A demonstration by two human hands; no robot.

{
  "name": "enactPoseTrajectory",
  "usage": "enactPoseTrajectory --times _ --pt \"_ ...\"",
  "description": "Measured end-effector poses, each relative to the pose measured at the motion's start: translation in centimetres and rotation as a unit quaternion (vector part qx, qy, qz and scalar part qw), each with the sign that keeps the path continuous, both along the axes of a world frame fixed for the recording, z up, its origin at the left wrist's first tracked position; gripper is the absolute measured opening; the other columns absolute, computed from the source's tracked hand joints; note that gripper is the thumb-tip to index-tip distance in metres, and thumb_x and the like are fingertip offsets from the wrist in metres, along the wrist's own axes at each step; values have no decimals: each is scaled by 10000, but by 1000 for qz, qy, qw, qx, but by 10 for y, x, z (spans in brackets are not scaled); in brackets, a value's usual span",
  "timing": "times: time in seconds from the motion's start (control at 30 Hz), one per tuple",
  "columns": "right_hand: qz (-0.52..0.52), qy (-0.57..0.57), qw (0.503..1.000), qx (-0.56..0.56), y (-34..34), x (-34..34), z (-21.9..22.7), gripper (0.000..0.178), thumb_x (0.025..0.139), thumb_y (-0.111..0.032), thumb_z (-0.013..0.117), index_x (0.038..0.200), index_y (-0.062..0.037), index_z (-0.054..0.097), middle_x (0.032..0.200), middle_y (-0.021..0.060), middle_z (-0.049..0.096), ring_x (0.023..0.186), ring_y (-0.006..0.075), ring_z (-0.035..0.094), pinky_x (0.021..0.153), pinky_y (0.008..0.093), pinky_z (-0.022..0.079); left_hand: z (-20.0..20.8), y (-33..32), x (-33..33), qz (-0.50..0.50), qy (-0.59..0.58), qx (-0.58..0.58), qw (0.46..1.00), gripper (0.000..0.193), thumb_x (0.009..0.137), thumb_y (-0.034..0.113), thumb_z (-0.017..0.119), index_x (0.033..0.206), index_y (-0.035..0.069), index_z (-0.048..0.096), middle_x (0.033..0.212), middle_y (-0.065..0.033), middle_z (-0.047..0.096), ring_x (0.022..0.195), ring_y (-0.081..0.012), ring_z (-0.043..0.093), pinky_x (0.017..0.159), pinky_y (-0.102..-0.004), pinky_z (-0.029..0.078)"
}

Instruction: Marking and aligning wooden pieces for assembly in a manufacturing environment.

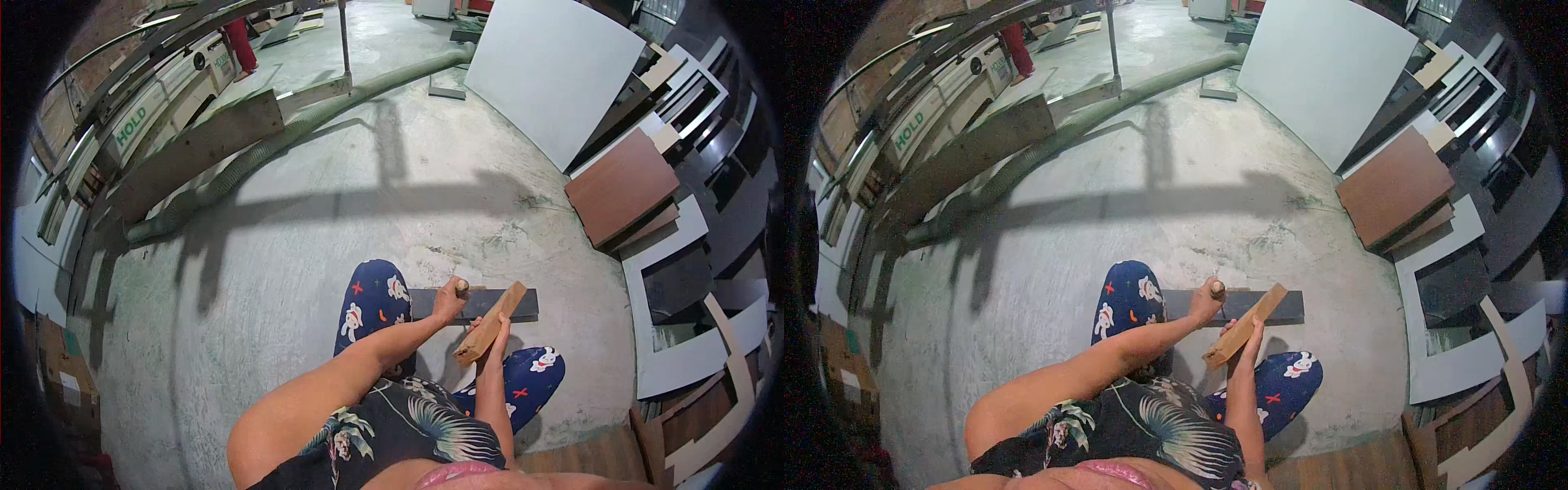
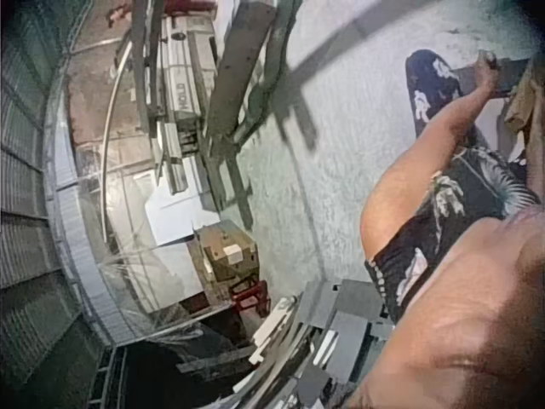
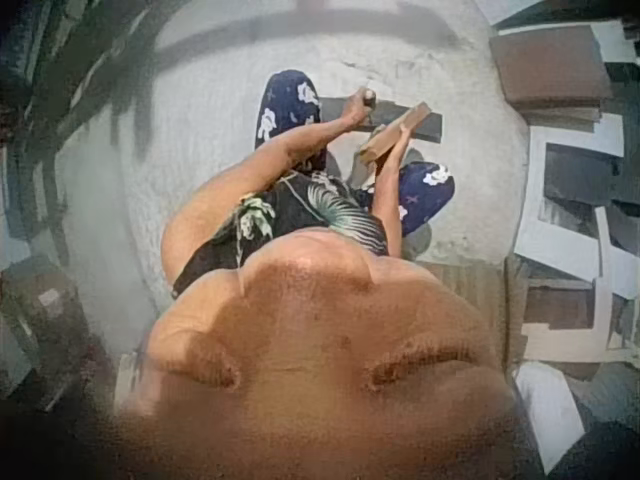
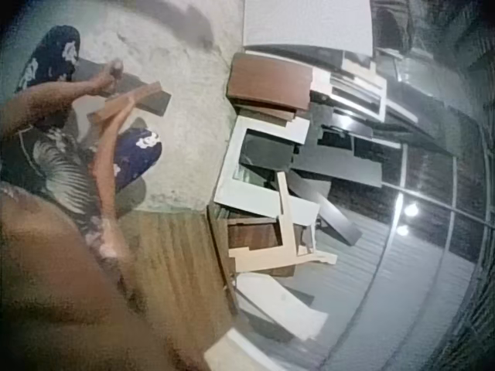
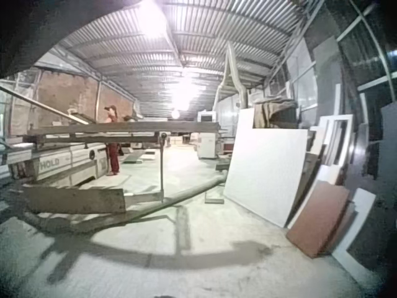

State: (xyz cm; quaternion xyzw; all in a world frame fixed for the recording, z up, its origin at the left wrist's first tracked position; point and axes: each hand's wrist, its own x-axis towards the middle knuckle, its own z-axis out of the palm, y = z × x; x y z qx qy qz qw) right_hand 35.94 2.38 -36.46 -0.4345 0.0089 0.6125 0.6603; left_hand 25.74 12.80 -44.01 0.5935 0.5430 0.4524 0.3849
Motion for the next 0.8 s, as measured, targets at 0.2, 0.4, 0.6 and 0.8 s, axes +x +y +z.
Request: enactPoseTrajectory --times 0.2,0.4,0.6,0.8 --pt "0 16 1000 5 -5 -7 5 513 808 -468 602 1057 -48 447 851 99 549 669 221 579 618 359 533 -5 -8 2 -23 50 -12 998 272 792 149 731 1013 100 580 881 -197 669 873 -399 652 743 -439 511" --pt "-13 51 999 9 -7 -5 5 493 816 -447 606 1069 -51 457 875 120 547 689 227 584 627 370 533 -9 -9 -1 -95 78 2 992 275 817 154 682 1062 112 563 919 -219 670 911 -430 642 756 -492 503" --pt "-2 63 998 30 -4 0 2 479 827 -430 609 1075 -47 462 891 118 541 703 222 586 633 363 538 -11 -7 1 -125 58 17 990 310 814 162 688 1092 123 557 964 -206 670 941 -422 640 768 -476 507" --pt "-17 70 997 23 -4 -1 1 496 834 -431 610 1084 -33 454 905 115 541 733 214 587 652 353 538 -10 -2 0 -126 44 9 991 322 820 135 712 1096 117 546 916 -192 663 888 -398 653 750 -433 508"
